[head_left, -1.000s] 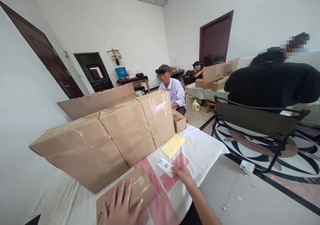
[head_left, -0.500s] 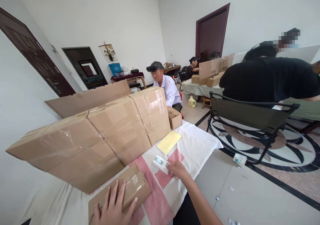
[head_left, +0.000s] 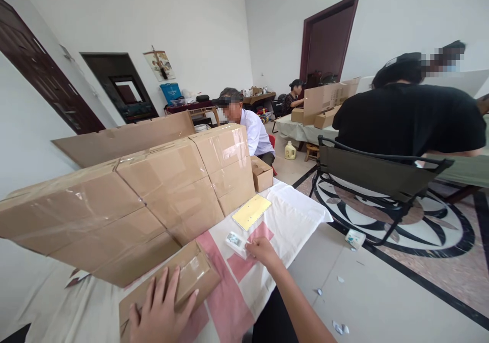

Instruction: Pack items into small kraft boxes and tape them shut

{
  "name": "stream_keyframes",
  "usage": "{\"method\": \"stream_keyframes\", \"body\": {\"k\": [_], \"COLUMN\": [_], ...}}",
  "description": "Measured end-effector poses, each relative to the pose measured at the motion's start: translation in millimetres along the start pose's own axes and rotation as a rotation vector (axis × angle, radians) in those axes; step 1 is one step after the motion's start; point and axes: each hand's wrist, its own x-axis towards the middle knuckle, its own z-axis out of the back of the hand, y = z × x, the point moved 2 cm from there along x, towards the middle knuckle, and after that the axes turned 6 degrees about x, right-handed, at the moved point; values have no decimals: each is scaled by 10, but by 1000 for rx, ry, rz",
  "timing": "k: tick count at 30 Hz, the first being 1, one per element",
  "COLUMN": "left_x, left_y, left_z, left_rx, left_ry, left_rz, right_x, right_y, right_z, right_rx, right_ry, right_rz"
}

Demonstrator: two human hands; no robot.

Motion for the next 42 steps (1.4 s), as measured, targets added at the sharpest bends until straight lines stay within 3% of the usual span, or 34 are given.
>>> {"method": "stream_keyframes", "body": {"k": [8, 14, 33, 42], "left_x": [-24, -29, -4, 54], "left_y": [1, 15, -67, -26], "left_z": [-59, -89, 12, 38], "left_rx": [-85, -47, -166, -283], "left_ry": [-22, -96, 61, 120], "left_rz": [30, -16, 119, 135], "right_x": [13, 28, 71, 141], "right_y": [45, 77, -86, -93], "right_z": [-106, -57, 121, 171], "right_rx": [124, 139, 17, -138], "right_ry": [65, 86, 37, 64], "right_rz": [75, 106, 80, -70]}}
